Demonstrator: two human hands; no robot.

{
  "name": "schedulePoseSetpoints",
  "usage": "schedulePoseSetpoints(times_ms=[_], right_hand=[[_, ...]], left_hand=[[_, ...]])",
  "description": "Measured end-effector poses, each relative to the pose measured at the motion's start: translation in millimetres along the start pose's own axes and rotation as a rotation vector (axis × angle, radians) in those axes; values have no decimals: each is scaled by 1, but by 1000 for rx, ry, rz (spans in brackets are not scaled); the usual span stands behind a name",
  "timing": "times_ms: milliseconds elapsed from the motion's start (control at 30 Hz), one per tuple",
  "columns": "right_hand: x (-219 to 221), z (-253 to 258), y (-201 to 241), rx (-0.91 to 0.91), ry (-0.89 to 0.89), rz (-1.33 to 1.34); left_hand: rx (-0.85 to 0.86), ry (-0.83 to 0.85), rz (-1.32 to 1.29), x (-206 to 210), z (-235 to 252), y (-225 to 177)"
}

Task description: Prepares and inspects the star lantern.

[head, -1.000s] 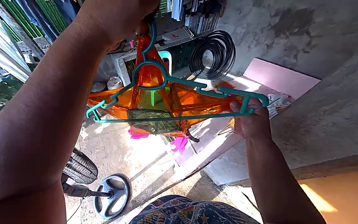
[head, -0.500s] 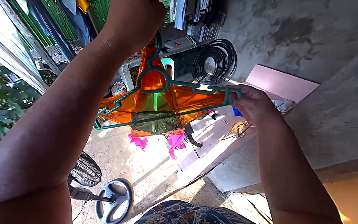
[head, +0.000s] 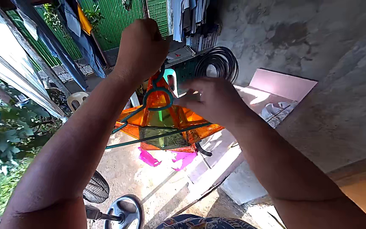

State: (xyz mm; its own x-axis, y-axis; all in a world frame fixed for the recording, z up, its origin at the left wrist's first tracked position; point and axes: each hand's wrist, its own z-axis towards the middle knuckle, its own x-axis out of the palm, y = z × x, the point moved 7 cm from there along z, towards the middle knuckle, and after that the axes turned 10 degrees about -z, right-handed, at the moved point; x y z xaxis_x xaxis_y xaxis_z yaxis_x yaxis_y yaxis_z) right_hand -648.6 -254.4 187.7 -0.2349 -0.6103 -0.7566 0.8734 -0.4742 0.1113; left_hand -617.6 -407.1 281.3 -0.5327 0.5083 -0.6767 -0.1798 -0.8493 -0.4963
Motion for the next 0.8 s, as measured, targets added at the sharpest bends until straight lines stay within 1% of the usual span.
schedulePoseSetpoints(times_ms=[100,233,367,467,533,600,633,700,800], right_hand=[[13,5,6,10,59,-6],[18,12,8,-9,39,-20],[17,17,7,-77,-44,20],[23,20,9,-84,-65,53],[27,21,8,-72,-52,90],[35,20,8,-77,-52,134],[39,18,8,-92,-65,151],[48,17,7,-127,-89,177],[50,20,8,-150,-143,195]], left_hand=[[-9,-26,-8,-4,-2,3],[-11,-54,-86,-11,-3,11],[117,-68,-159,-17,-4,11],[150,-45,-180,-24,-8,10],[108,19,-216,-24,-7,10],[17,70,-359,-19,-6,18],[-35,78,-447,-16,-7,22],[-101,70,-535,-12,-9,27],[-95,50,-553,-18,-13,27]])
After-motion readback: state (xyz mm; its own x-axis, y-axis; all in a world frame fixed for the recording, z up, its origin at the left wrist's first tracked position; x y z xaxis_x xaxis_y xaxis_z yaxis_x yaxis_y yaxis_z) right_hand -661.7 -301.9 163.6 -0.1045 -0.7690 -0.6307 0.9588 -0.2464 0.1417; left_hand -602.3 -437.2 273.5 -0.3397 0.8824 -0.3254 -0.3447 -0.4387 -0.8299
